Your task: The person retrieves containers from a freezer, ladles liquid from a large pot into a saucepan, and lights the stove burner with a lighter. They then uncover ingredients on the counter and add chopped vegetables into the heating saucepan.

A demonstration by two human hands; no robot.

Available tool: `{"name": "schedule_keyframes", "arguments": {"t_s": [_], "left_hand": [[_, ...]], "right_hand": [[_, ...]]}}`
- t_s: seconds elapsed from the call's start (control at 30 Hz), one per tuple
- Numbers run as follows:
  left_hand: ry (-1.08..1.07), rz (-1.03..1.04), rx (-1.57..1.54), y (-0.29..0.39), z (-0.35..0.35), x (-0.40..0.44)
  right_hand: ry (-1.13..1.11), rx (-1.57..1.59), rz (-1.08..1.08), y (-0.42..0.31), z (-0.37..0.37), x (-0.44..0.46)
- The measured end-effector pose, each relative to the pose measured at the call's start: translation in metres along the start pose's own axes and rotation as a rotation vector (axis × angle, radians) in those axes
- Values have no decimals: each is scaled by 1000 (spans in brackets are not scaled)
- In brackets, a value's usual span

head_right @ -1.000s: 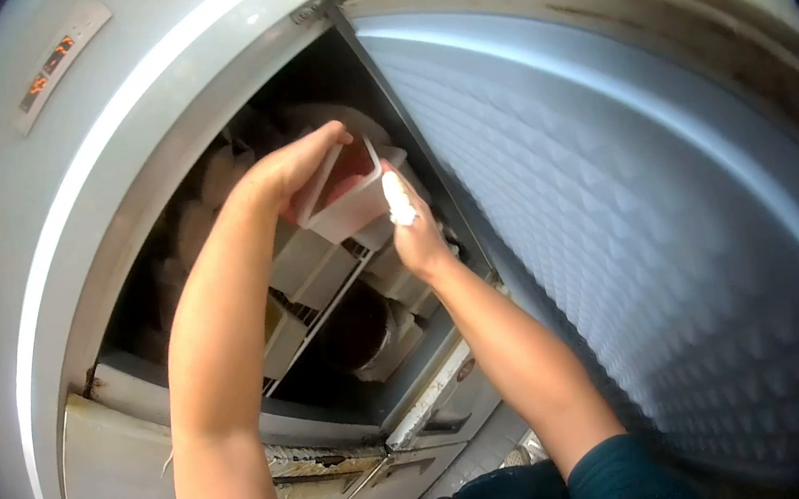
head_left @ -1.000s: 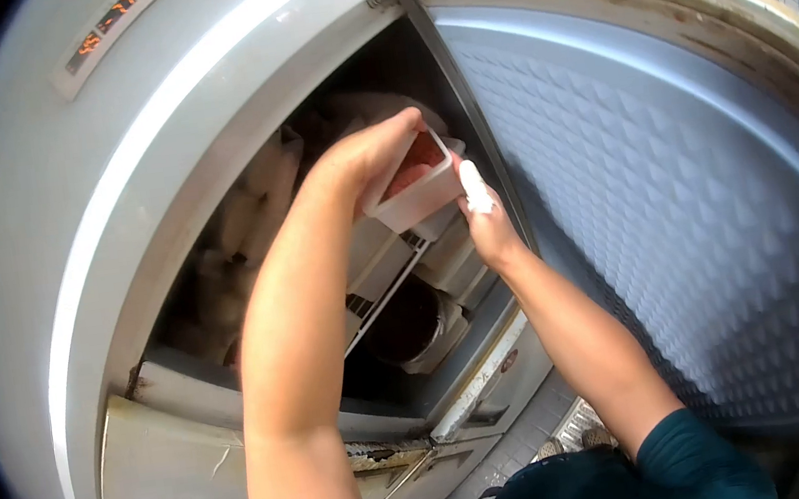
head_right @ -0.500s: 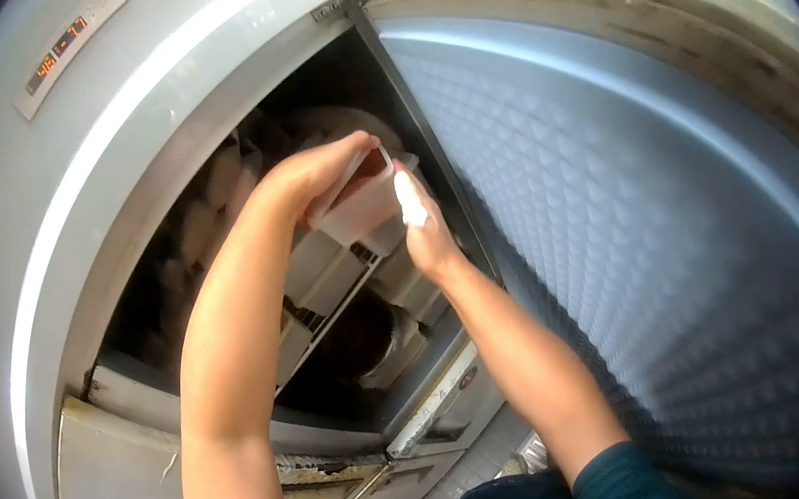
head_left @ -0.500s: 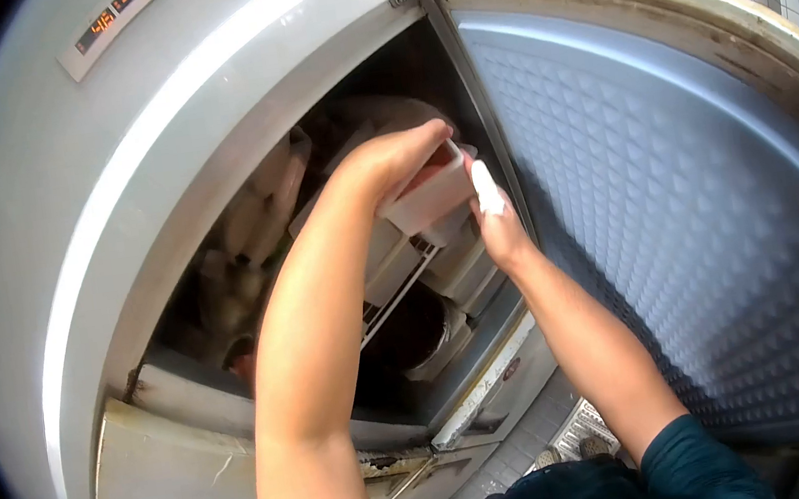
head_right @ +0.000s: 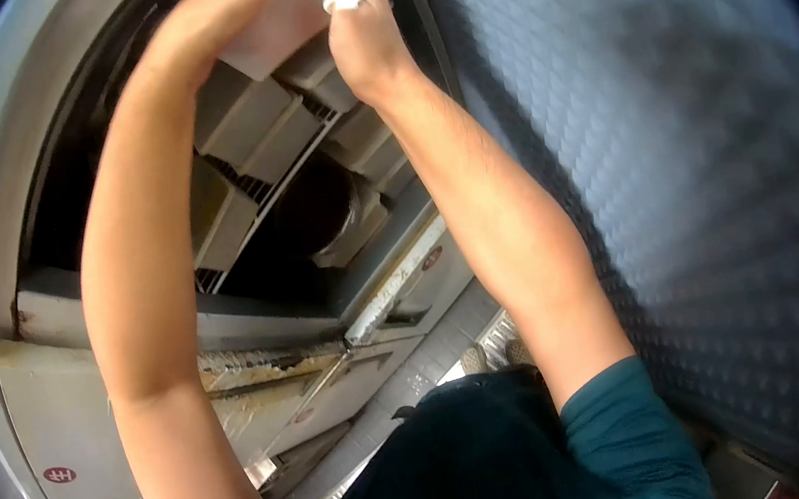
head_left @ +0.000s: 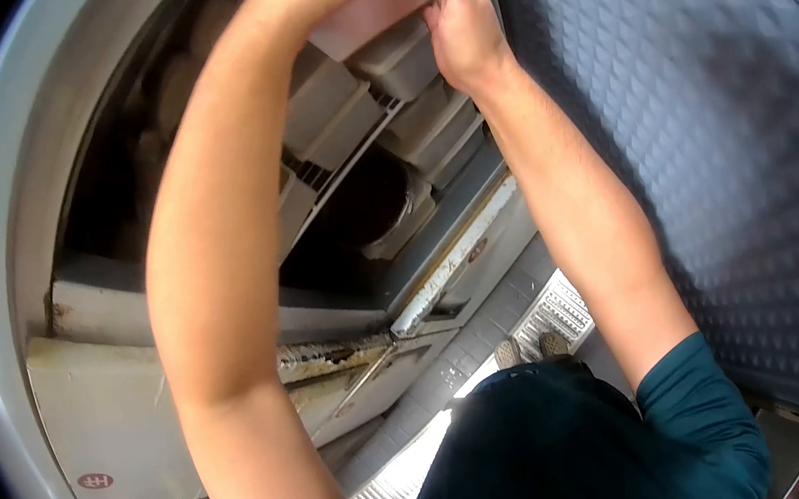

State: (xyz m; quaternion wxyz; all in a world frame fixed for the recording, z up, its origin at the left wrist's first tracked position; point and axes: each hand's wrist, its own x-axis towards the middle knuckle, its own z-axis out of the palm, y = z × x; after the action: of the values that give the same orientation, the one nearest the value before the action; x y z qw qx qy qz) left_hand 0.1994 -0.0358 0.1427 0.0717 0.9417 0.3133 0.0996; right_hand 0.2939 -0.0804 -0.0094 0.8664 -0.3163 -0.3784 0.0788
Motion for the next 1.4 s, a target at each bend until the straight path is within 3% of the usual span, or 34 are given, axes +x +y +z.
{"name": "schedule_keyframes", "arguments": {"t_s": [0.07,0.13,0.17,0.2,0.27,0.33,0.4,0.47,0.6,0.63,0.73,0.77,0.87,0.9,1.0,1.1,1.17,1.3,1.4], "left_hand": [[46,10,-45,4,-13,-34],[101,-5,-63,-1,-19,-52],[129,-12,-72,-4,-22,-61],[152,-70,-81,-5,-25,-65],[172,-25,-34,-14,-28,-71],[265,-194,94,-22,-19,-59],[232,-40,92,-71,-8,-25],[196,-96,63,-81,-9,-25],[193,-170,94,-99,10,-38],[205,-145,72,-110,16,-38],[293,-187,-115,-113,19,-47],[368,-234,-305,-108,23,-57],[491,-246,-787,-138,32,-49],[532,-246,-948,-143,35,-48],[380,-439,-1470,-153,44,-47],[376,-454,-1512,-146,44,-54],[343,-429,-1579,-144,44,-61],[342,-356,-1689,-142,51,-70],[351,-284,-1758,-154,67,-72]], "right_hand": [[-14,161,-84,-1,19,-2],[-198,606,43,5,36,-1],[-101,282,-195,9,47,-4],[-123,337,-191,10,56,-4],[-150,371,-136,18,66,1],[-351,733,154,24,64,10],[-279,492,20,40,65,10],[-170,130,-191,70,69,11],[-308,-36,71,48,62,2],[-328,-165,328,24,59,-1],[-369,-222,357,27,56,-1],[-387,-219,457,24,53,2],[-257,-100,455,5,56,-9],[-266,-74,605,2,54,-5],[-256,74,944,21,57,11],[-354,62,826,45,54,14],[-418,137,885,61,48,18],[-305,-4,725,22,58,-25],[-336,-98,607,48,52,-45]]}}
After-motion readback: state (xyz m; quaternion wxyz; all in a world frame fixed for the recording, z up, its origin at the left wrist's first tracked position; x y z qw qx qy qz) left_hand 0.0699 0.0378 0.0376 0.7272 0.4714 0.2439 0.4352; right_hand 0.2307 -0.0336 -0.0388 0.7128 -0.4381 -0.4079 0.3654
